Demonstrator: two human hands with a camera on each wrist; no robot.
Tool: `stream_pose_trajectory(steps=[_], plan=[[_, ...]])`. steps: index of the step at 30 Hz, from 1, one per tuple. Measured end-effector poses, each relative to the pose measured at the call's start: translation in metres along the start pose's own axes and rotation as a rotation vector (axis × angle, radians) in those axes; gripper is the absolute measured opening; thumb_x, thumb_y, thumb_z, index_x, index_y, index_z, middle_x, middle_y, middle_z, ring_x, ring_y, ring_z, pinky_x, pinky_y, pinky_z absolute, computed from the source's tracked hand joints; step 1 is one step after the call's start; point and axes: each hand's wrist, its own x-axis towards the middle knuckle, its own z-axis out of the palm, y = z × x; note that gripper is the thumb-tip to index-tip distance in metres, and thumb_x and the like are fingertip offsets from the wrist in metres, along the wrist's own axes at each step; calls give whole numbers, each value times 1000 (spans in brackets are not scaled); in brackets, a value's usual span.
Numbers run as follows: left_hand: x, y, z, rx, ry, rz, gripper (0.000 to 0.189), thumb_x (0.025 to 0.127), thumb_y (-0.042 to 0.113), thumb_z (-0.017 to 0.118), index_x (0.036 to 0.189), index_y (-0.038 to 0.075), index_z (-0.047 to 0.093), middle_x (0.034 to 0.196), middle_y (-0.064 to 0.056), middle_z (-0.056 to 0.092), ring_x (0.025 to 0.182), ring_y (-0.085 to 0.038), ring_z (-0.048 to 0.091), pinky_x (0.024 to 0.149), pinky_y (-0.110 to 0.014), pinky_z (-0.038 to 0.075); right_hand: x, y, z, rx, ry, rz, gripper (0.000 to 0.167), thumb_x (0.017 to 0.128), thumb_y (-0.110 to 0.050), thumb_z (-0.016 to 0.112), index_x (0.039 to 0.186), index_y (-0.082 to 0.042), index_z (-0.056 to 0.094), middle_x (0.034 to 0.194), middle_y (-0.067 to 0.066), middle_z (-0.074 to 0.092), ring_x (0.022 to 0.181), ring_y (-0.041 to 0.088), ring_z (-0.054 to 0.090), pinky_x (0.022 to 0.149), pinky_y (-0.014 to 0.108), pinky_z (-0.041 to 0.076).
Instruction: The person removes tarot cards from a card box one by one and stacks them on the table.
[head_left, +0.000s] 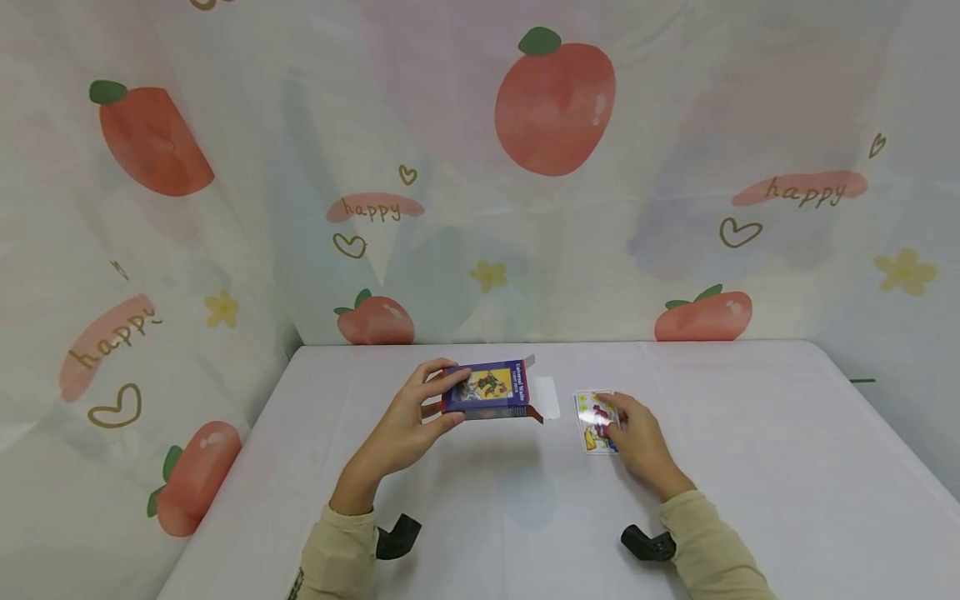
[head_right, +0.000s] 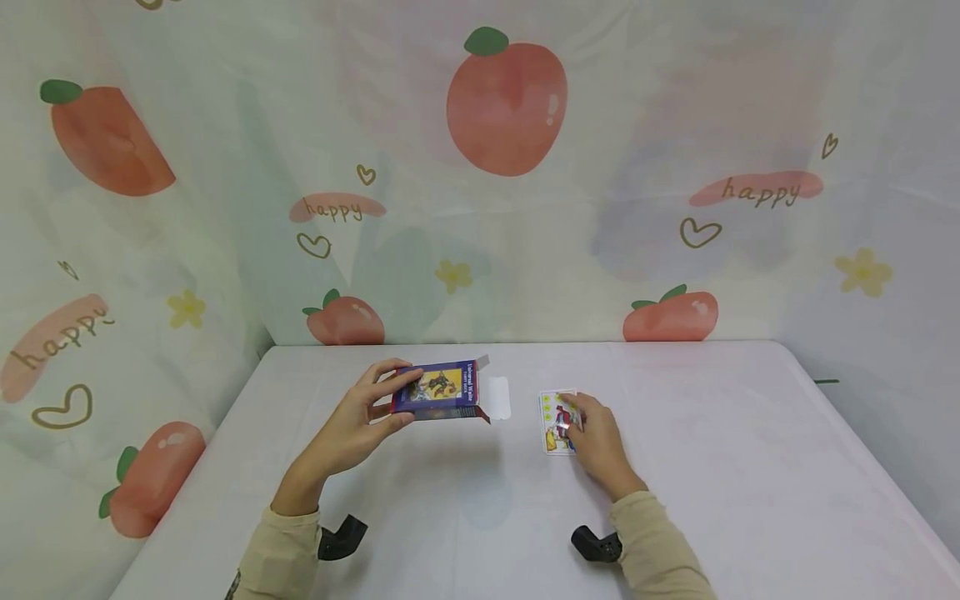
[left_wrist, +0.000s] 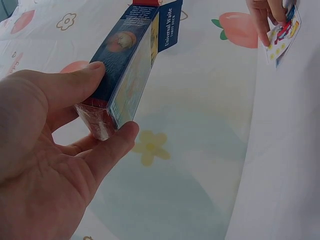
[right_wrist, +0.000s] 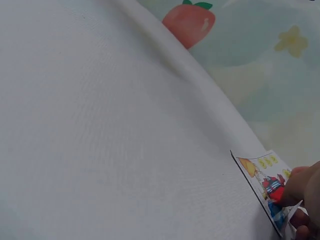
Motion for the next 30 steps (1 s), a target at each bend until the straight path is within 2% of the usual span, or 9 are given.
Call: stream_pose_trajectory(steps=[4, 8, 12, 18, 22, 30], plan=[[0, 0, 0, 3, 3, -8, 56, 93, 6, 71, 146, 14, 56, 153, -9, 38, 141, -35, 44, 105, -57, 51, 0, 1, 2, -2, 5, -5, 50, 84, 13, 54, 133, 6, 61, 136, 35, 55, 103, 36, 53, 88, 46, 45], [-1, 1, 0, 1, 5, -10, 55, 93, 6, 71, 146, 14, 56, 153, -9, 38, 141, -35, 44, 106, -57, 51, 0, 2, 4, 0, 18, -23, 49, 84, 14, 53, 132, 8, 61, 139, 38, 52, 113, 42, 54, 99, 57, 46], [-1, 1, 1, 1, 8, -7, 55, 93, 6, 71, 146, 14, 56, 153, -9, 38, 140, -36, 44, 105, -57, 52, 0, 1, 5, 0, 29, -42, 47, 84, 15, 53, 129, 10, 62, 137, 39, 53, 123, 50, 55, 104, 62, 45], [-1, 1, 1, -2, 16, 15, 55, 93, 6, 71, 146, 13, 56, 153, -10, 38, 140, -37, 45, 103, -58, 52, 0, -2, 5, 4, 9, -17, 46, 86, 14, 52, 131, 11, 61, 140, 39, 51, 131, 53, 50, 109, 64, 42], [-1, 1, 1, -3, 9, 6, 55, 93, 5, 71, 146, 13, 56, 153, -9, 38, 141, -36, 43, 104, -58, 52, 1, -2, 6, -8, 1, -7, 46, 86, 14, 51, 131, 11, 61, 141, 39, 50, 134, 54, 47, 112, 65, 39], [0, 1, 0, 2, 10, 0, 55, 93, 5, 71, 146, 14, 56, 153, -9, 38, 141, -36, 43, 105, -58, 52, 3, 0, 8, -51, 1, -17, 46, 85, 12, 51, 129, 12, 61, 140, 39, 50, 132, 57, 46, 111, 66, 39]])
